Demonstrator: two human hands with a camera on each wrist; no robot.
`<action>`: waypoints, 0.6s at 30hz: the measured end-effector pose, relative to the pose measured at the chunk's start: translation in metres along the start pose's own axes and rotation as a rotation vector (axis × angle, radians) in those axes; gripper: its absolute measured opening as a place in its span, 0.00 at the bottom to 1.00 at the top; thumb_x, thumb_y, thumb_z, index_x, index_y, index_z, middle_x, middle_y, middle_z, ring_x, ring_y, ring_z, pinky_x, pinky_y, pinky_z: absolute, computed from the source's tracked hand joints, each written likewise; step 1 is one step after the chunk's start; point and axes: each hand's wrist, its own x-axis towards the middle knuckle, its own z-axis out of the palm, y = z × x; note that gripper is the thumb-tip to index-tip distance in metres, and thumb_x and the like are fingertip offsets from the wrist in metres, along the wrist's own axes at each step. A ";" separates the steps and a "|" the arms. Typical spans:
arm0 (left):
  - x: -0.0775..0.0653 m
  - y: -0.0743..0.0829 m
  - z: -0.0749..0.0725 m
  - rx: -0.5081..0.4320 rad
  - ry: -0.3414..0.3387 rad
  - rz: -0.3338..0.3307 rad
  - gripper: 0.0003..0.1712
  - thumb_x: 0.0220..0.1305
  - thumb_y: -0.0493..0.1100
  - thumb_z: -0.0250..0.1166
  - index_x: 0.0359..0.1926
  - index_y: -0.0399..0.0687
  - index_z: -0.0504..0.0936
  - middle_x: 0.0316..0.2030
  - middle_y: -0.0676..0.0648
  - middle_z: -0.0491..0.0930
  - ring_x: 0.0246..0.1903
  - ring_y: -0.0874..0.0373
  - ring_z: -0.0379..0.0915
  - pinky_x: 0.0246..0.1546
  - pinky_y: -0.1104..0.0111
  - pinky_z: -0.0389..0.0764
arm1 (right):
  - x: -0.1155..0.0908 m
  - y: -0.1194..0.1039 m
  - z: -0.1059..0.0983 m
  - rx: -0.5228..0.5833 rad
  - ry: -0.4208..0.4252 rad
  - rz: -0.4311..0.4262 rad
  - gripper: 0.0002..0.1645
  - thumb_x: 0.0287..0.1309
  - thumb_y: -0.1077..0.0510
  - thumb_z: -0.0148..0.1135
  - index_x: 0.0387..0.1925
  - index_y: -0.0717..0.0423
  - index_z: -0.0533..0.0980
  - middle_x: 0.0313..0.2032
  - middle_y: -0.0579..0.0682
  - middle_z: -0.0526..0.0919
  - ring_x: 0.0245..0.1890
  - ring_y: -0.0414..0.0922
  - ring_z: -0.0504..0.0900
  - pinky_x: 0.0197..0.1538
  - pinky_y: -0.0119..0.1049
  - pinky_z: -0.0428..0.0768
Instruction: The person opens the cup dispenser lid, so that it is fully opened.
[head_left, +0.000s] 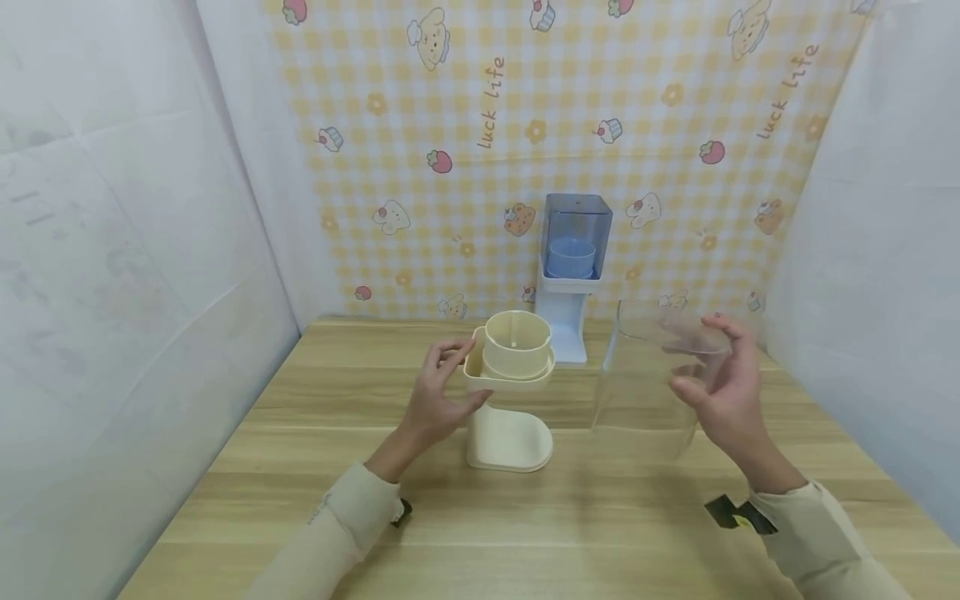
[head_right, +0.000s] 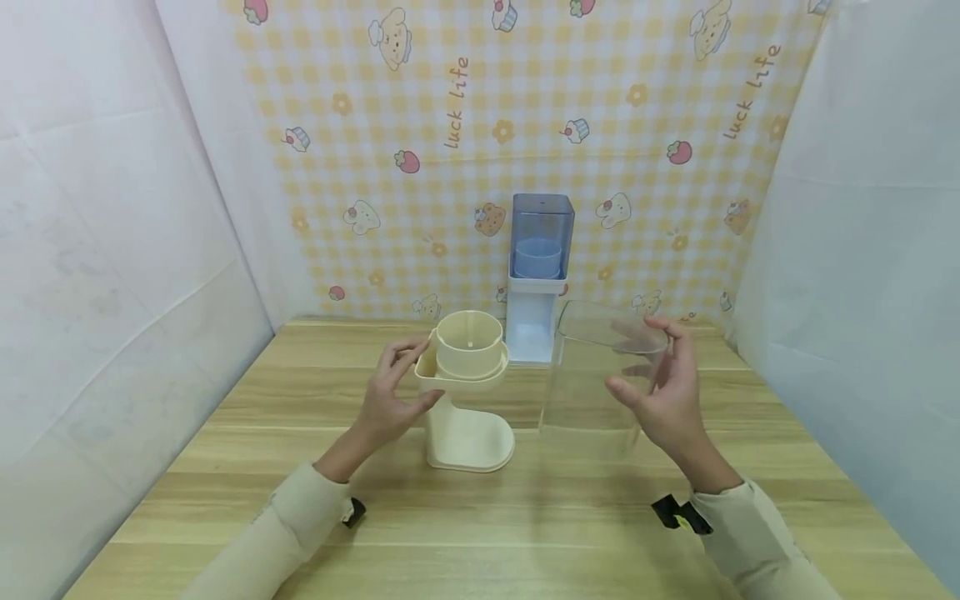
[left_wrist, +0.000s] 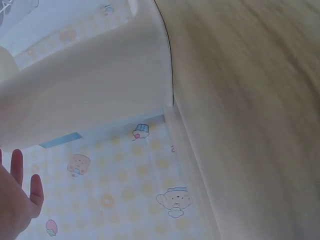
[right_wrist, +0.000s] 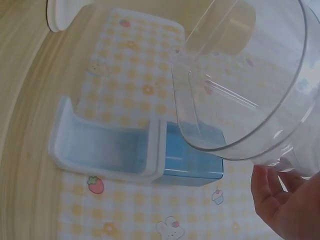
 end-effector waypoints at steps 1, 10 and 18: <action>-0.001 -0.001 -0.001 -0.002 0.006 0.009 0.42 0.48 0.37 0.78 0.65 0.36 0.73 0.56 0.35 0.71 0.51 0.44 0.73 0.48 0.51 0.80 | -0.001 0.000 0.000 -0.008 -0.003 0.012 0.43 0.52 0.72 0.70 0.65 0.65 0.57 0.56 0.59 0.78 0.49 0.48 0.81 0.43 0.30 0.82; -0.001 -0.007 -0.008 -0.025 0.147 0.018 0.30 0.40 0.28 0.79 0.47 0.34 0.77 0.45 0.35 0.76 0.37 0.45 0.74 0.34 0.54 0.76 | -0.005 0.003 0.004 -0.036 -0.035 0.066 0.41 0.55 0.73 0.67 0.65 0.63 0.56 0.60 0.58 0.77 0.50 0.46 0.81 0.43 0.30 0.82; 0.004 -0.005 -0.015 -0.036 0.237 -0.056 0.23 0.35 0.23 0.77 0.37 0.30 0.79 0.41 0.26 0.75 0.35 0.36 0.73 0.31 0.53 0.72 | -0.007 0.005 0.010 -0.051 -0.050 0.072 0.42 0.54 0.73 0.68 0.66 0.64 0.56 0.61 0.59 0.77 0.50 0.46 0.81 0.42 0.30 0.82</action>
